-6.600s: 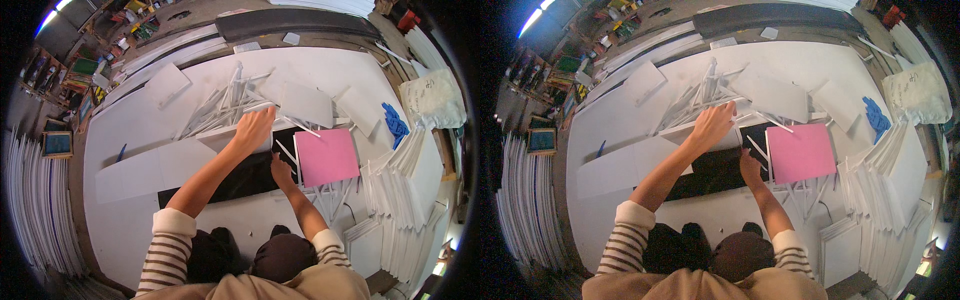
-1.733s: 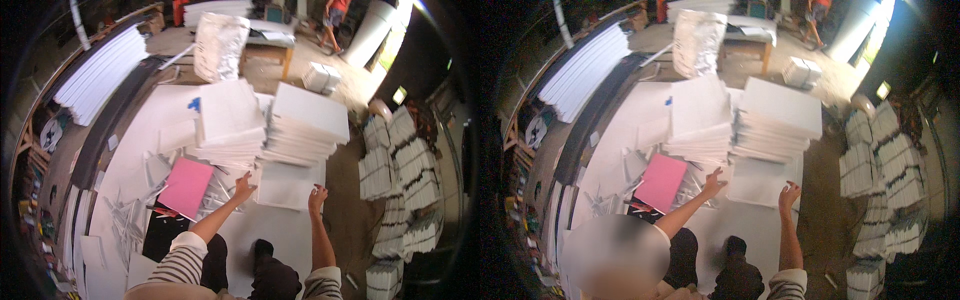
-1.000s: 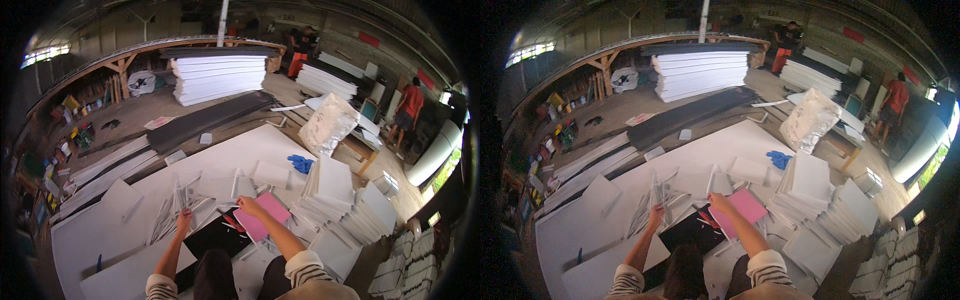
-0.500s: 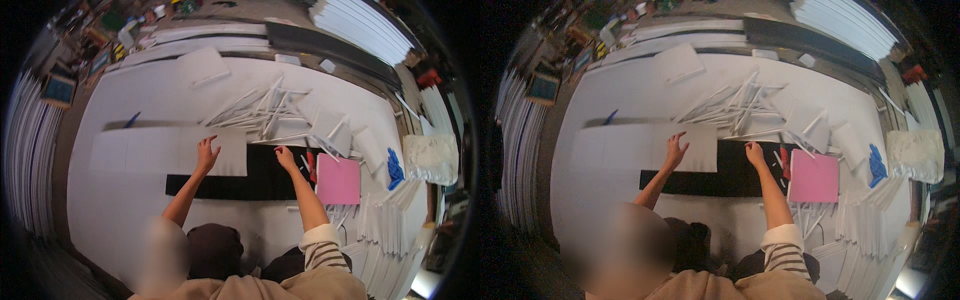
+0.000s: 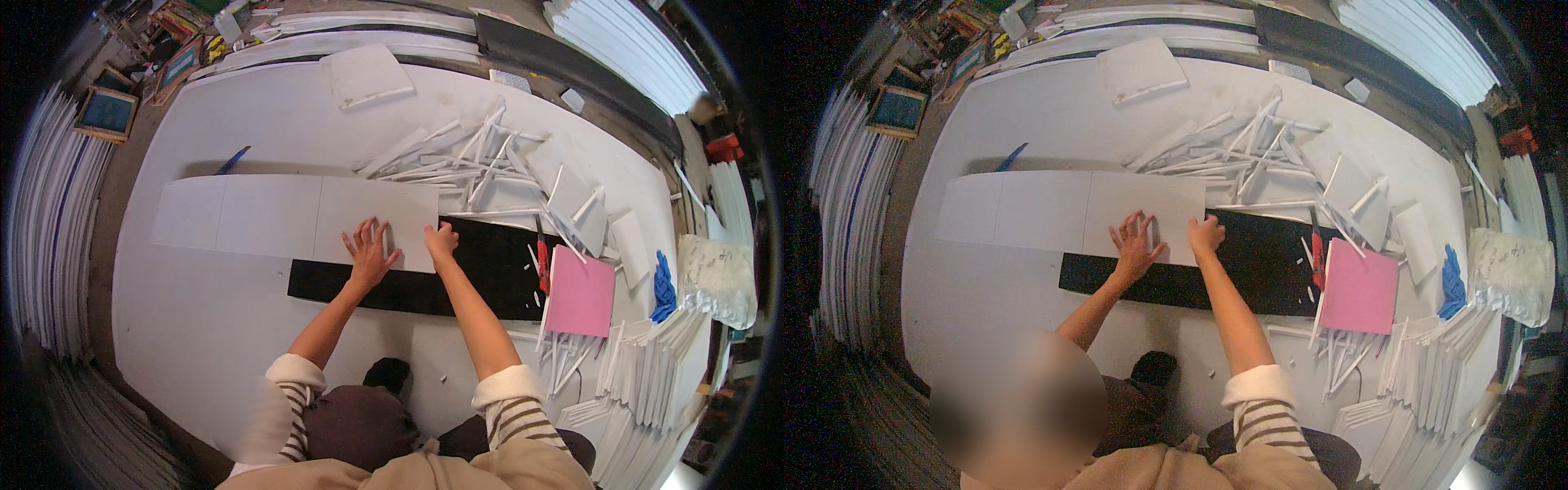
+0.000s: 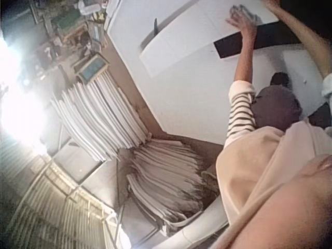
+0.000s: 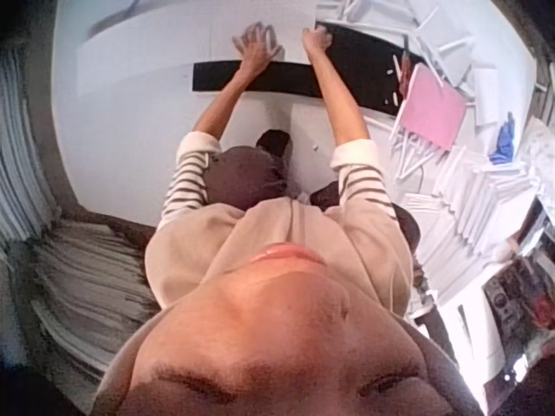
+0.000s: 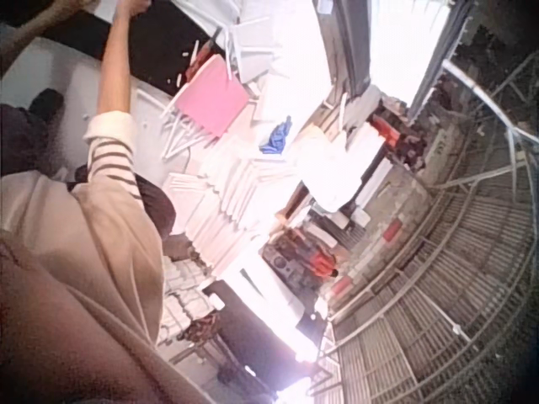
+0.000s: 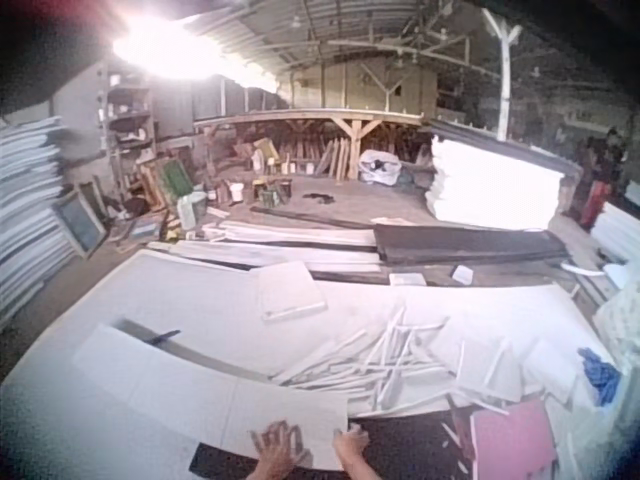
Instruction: The person trims the edges of white foam boards using a utility knife on a large workbench. They repeatedly pick up boards, align them, cut along the edges, and stack the trimmed pieces. The workspace contains stacks of foam boards and trimmings.
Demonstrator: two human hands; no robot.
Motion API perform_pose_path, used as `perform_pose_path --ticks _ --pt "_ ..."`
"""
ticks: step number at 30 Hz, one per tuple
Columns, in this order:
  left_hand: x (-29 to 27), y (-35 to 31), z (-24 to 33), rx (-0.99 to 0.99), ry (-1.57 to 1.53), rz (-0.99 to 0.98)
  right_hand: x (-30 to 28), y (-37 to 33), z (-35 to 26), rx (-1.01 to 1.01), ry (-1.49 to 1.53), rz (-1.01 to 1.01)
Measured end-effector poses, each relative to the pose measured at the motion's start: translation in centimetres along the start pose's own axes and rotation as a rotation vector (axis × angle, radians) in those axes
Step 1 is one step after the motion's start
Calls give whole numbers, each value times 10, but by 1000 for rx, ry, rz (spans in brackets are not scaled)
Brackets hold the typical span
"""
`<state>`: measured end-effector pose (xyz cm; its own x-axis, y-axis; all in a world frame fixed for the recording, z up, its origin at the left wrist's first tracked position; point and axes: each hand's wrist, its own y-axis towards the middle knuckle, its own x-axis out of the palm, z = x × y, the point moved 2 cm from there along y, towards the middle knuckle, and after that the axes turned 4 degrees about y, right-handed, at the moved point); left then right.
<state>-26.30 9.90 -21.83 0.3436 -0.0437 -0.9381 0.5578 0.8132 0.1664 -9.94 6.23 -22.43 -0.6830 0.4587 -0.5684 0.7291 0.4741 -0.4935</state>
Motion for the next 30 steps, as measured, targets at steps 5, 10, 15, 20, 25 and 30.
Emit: perform_pose_path --ticks 5,10,15,20,25,30 --pt "-21 17 44 126 -74 98 -10 35 28 88 531 -86" --pt "-74 56 48 224 -151 351 -78 -25 -59 -299 524 -21" --pt "-146 110 92 294 -199 566 -194 -41 -67 -579 656 56" --pt "-201 119 144 405 -80 596 -305 -77 -47 -640 732 59" --pt "-191 122 168 573 -99 466 -369 -62 17 -693 875 202" --pt "-142 114 208 616 -27 255 -369 3 108 -479 525 590"
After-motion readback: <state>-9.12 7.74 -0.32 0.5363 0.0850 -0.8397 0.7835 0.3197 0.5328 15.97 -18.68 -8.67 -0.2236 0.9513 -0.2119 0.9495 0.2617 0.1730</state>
